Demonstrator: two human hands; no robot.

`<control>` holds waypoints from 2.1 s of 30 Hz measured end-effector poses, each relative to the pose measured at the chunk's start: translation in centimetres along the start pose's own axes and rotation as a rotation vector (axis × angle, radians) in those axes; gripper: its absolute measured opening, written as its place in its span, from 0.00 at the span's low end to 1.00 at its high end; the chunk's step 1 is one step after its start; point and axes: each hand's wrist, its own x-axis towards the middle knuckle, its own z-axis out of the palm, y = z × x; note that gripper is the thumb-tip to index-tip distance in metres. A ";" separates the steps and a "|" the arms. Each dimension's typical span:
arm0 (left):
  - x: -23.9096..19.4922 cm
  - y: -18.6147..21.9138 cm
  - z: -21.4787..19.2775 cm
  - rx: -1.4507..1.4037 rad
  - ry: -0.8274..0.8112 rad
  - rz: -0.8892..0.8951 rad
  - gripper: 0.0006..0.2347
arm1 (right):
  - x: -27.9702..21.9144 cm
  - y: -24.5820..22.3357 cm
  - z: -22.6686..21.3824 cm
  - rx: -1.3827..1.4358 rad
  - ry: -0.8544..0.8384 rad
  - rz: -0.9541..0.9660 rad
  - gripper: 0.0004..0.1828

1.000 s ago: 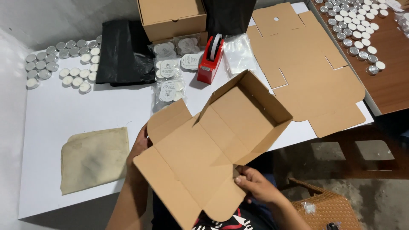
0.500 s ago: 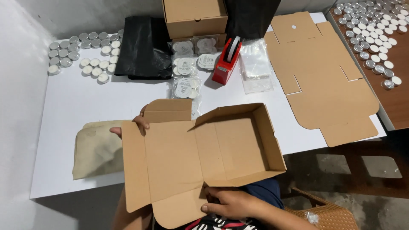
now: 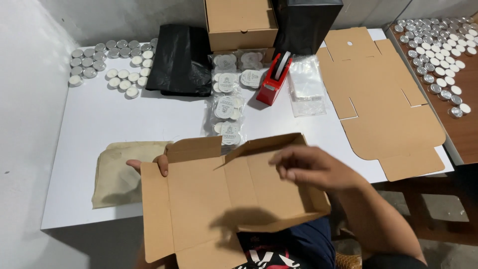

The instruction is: Folding a cardboard box, filling it with small tea light candles, and placing the box into a black mailing bag.

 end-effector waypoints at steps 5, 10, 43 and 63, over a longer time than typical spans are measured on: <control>-0.7 -0.6 -11.7 -0.024 -0.084 0.000 0.36 | 7.9 4.5 -2.2 -0.436 0.163 0.195 0.25; -2.5 2.1 -13.0 -0.025 -0.172 0.011 0.36 | 13.7 8.3 -1.2 -0.744 0.104 0.643 0.43; 2.4 1.5 -10.7 -0.040 -0.769 -0.163 0.36 | 11.7 14.5 -4.8 -0.403 0.287 0.700 0.26; 0.3 1.3 -4.7 -0.054 -0.754 -0.244 0.34 | 1.7 5.9 0.6 -0.921 0.081 0.714 0.28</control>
